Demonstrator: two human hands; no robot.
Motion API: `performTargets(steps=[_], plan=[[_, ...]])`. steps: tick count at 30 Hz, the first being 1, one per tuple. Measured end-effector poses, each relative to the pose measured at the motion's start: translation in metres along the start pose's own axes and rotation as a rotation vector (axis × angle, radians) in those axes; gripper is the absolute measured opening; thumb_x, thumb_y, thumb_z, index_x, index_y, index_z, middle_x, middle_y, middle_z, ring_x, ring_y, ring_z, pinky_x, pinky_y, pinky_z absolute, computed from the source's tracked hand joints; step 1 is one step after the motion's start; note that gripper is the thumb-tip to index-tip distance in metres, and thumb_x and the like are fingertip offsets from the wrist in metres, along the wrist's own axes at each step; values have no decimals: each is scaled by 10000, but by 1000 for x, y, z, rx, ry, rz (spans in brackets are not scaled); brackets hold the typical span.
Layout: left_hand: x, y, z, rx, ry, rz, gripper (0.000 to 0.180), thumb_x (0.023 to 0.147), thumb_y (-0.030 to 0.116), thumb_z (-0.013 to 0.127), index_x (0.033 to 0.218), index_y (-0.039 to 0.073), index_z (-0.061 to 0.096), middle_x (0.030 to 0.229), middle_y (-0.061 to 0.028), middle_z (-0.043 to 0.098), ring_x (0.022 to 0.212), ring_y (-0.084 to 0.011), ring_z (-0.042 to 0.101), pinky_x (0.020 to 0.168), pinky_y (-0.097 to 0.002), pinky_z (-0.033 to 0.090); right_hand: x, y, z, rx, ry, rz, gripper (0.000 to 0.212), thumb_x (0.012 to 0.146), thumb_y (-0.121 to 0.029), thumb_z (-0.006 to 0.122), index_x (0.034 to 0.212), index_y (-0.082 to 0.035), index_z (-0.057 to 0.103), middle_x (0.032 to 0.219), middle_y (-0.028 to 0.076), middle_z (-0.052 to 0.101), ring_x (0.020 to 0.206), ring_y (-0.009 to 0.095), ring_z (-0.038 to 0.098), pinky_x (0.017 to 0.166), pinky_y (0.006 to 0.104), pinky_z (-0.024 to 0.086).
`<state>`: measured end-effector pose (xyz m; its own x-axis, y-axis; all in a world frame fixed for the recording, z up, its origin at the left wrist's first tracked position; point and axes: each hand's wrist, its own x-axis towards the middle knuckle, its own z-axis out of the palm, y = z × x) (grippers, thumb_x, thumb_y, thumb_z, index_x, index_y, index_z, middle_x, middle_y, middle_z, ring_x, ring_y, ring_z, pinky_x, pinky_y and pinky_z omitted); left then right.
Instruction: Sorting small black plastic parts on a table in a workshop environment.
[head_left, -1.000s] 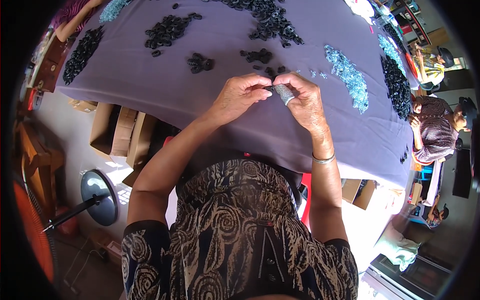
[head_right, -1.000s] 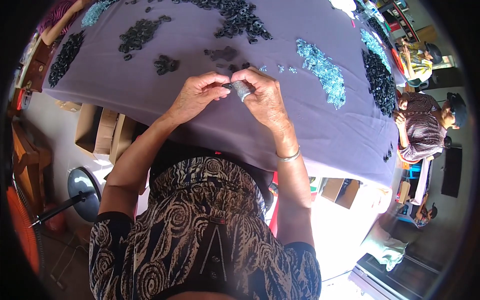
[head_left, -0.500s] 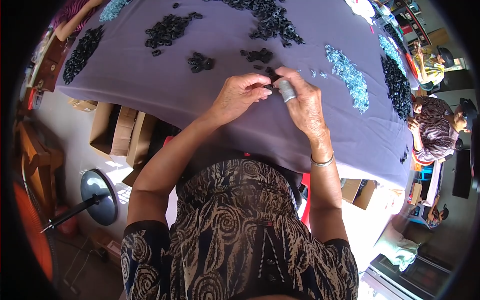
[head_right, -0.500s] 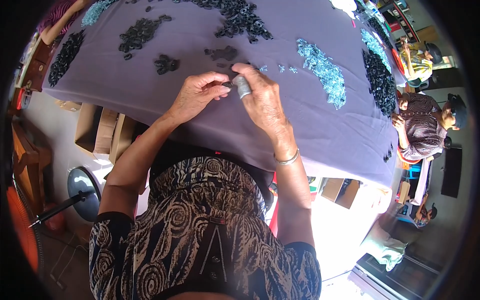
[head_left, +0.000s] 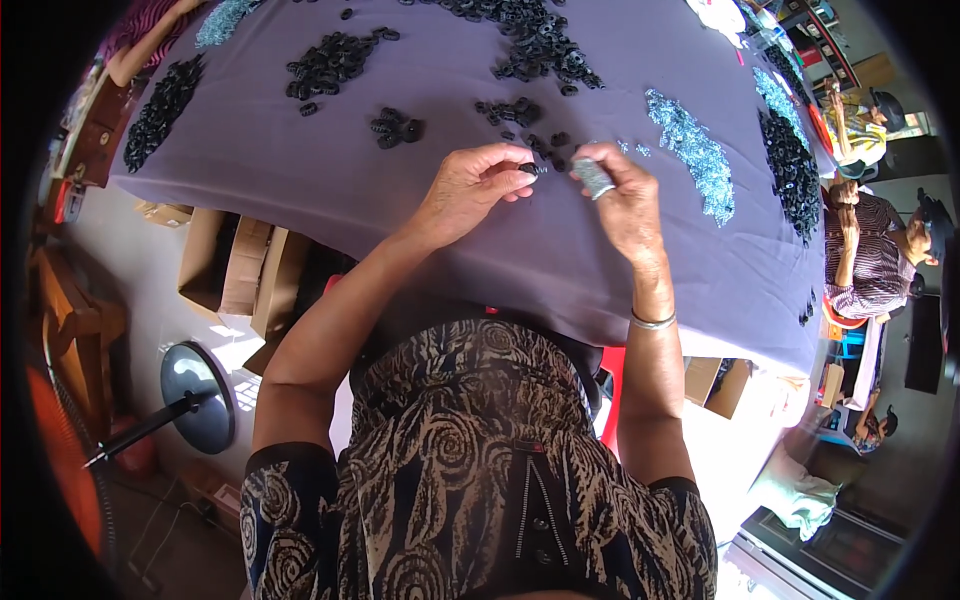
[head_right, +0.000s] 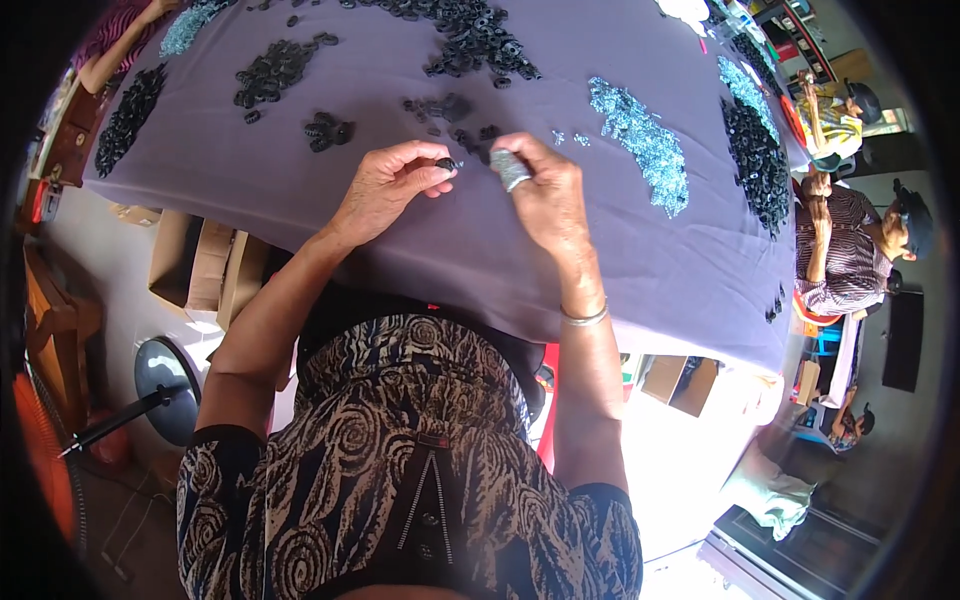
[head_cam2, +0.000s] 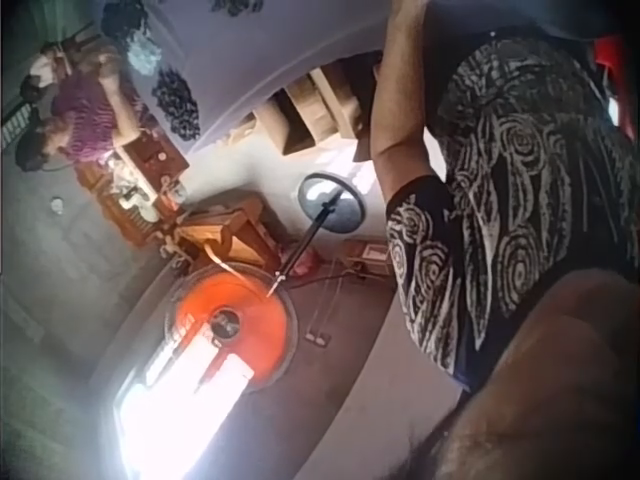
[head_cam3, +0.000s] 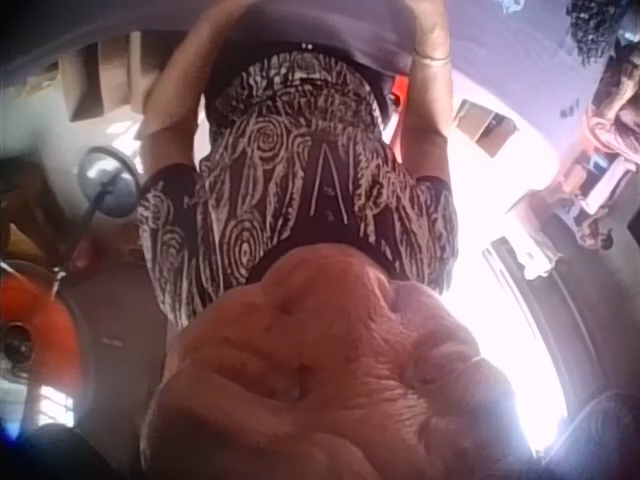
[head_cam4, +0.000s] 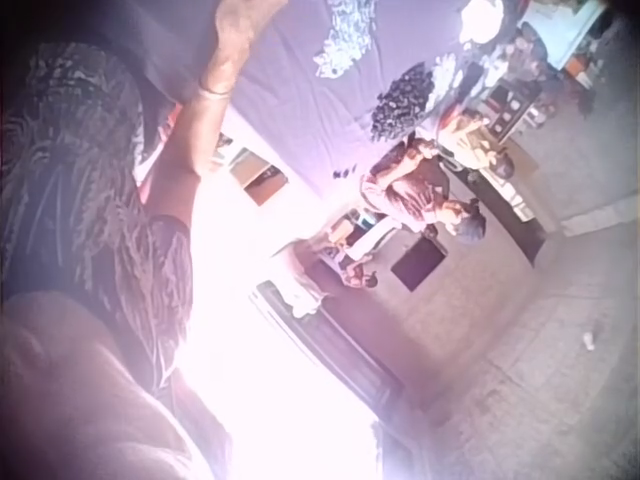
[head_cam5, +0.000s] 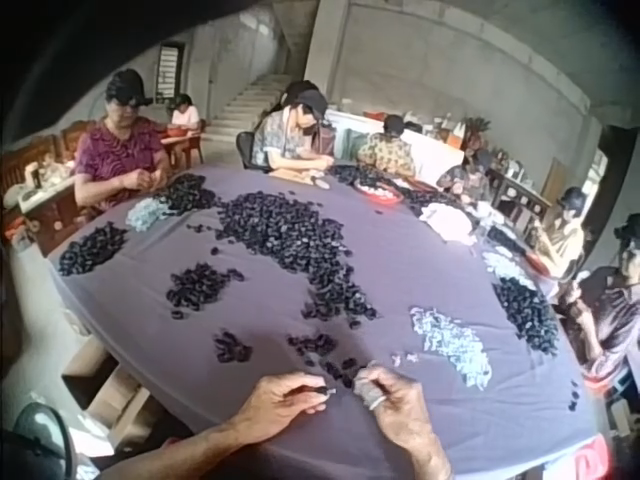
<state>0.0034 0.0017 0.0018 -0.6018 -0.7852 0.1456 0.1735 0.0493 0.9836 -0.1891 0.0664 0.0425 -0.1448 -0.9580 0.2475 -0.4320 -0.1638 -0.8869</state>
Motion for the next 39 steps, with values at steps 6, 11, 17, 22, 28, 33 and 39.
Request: performTargets(steps=[6, 11, 17, 22, 28, 33, 39], plan=[[1, 0, 1, -8, 5, 19, 207, 887, 87, 593, 1067, -14, 598, 908, -55, 633, 787, -117, 620, 698, -239, 497, -2, -16, 22, -149, 10, -205, 137, 795, 36, 615, 909, -38, 613, 762, 78, 620, 668, 128, 583, 619, 255, 470], [4, 1, 1, 20, 2, -22, 214, 885, 95, 599, 1064, -23, 594, 901, -51, 633, 786, -117, 620, 702, -241, 498, -2, -24, 23, -37, 166, -108, 124, 831, 43, 583, 928, -29, 612, 792, 33, 619, 680, 81, 581, 611, 225, 467], [2, -4, -1, -20, 58, 24, 175, 856, 59, 624, 1017, -10, 615, 826, -30, 626, 743, -86, 602, 665, -227, 492, -27, -117, 21, 862, 73, 66, 387, 926, -351, 484, 1034, 17, 536, 803, 91, 555, 567, 157, 493, 512, 272, 420], [5, 2, 9, 3, 45, -5, 190, 839, 55, 635, 1017, -11, 620, 793, -44, 640, 713, -81, 597, 639, -223, 489, -61, -196, 41, 1193, -500, -160, 594, 905, -524, 441, 927, 52, 581, 778, 170, 599, 663, 298, 623, 529, 342, 510], [-3, 3, 5, -6, 27, 0, 166, 860, 44, 614, 1014, -19, 598, 809, -33, 611, 741, -85, 592, 655, -226, 486, -45, -226, 55, 1745, -909, -243, 690, 793, -617, 530, 1304, -183, 371, 970, 97, 635, 833, 276, 614, 879, 379, 415], [-8, -5, 1, -53, 23, -7, 172, 876, 47, 601, 1040, -4, 596, 855, -40, 619, 770, -99, 611, 688, -226, 502, -91, -248, 64, 1987, -639, -84, 486, 799, -498, 559, 1116, -166, 399, 837, 64, 590, 720, 230, 570, 748, 337, 389], [-1, -4, 4, -18, -4, 5, 167, 881, 65, 598, 1034, -3, 603, 854, -43, 620, 783, -106, 626, 698, -228, 510, -111, -263, 58, 2244, -224, 193, 277, 807, -355, 593, 891, -146, 432, 677, 24, 536, 584, 174, 518, 591, 287, 357]])
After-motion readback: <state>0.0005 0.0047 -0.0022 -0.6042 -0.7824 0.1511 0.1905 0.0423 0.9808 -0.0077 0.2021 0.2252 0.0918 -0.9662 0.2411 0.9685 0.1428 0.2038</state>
